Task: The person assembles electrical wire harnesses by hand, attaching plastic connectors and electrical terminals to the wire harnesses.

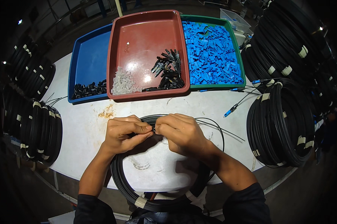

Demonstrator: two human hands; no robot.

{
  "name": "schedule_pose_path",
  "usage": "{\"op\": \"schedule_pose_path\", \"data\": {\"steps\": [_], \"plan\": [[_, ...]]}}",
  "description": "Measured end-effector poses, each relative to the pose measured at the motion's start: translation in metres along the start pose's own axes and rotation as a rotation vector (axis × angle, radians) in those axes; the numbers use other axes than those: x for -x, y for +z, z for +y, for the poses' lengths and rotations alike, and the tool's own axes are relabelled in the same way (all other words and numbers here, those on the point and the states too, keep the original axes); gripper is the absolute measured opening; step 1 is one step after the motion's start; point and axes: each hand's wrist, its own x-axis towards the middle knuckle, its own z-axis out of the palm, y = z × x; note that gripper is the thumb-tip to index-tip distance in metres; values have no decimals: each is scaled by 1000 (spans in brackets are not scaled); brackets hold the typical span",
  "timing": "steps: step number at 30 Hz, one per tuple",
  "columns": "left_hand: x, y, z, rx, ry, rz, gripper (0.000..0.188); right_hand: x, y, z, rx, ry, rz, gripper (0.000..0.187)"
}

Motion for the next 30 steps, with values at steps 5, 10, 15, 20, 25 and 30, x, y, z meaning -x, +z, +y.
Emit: {"op": "schedule_pose_path", "data": {"steps": [5,10,15,20,25,30], "plan": [[0,1,-4,-72,103,-5,14,5,3,1,-195,209,-34,21],[1,-1,-1,-54,-12,-1,15,-2,3,1,-73,97,-4,20],[0,1,-3,-54,39,17,14,-2,0,0,32,-28,-20,20],[0,2,-4,-130,120,8,16,4,4,-1,-195,264,-36,20],[2,1,-1,-85,-6,15,16,-3,1,0,-9,40,-4,19],[-2,4,-2,-181,174,25,17,4,1,2,-58,65,15,19]]}}
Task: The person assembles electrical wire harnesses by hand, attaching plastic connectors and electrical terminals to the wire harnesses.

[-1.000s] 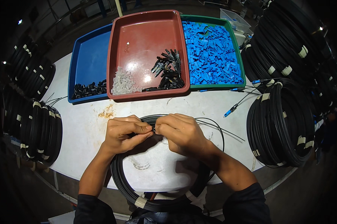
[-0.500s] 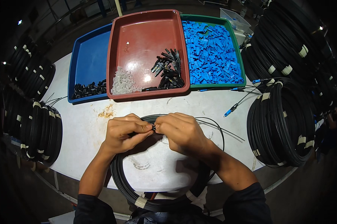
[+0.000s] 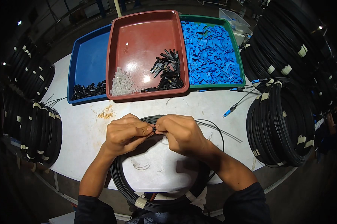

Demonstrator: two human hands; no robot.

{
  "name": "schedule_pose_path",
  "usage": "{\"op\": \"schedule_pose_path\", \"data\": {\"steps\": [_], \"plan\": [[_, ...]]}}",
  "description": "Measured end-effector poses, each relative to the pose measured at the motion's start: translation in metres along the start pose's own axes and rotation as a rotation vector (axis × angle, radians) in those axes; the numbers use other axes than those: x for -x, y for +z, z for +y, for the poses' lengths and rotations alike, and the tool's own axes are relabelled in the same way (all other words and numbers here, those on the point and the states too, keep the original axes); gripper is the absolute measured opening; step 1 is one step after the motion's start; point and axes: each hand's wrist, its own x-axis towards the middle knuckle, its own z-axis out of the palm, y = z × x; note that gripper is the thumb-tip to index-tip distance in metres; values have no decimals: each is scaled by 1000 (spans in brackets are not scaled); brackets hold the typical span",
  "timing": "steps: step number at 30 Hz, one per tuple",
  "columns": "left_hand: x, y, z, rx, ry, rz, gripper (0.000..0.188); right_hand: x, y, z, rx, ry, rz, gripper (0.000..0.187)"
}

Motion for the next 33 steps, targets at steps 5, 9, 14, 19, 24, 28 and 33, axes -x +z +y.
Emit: {"op": "schedule_pose_path", "data": {"steps": [5,9,14,19,24,28,33], "plan": [[4,-2,0,37,-80,-6,17,-3,4,-2,-62,122,-9,18],[3,-4,3,121,-214,-8,17,-7,-1,-3,99,-77,-19,18],[-1,-2,1,-5,8,-11,16,2,3,0,-108,126,9,18],[3,-1,0,2,-45,20,16,-5,3,0,-11,57,-7,18],[-1,1,1,-33,12,-8,14,-2,-2,-2,124,-76,-50,18],[-2,1,3,-116,100,14,13,2,5,1,-110,168,-25,18],[3,-2,1,89,-151,41,12,-7,-1,-3,55,-44,-24,17]]}}
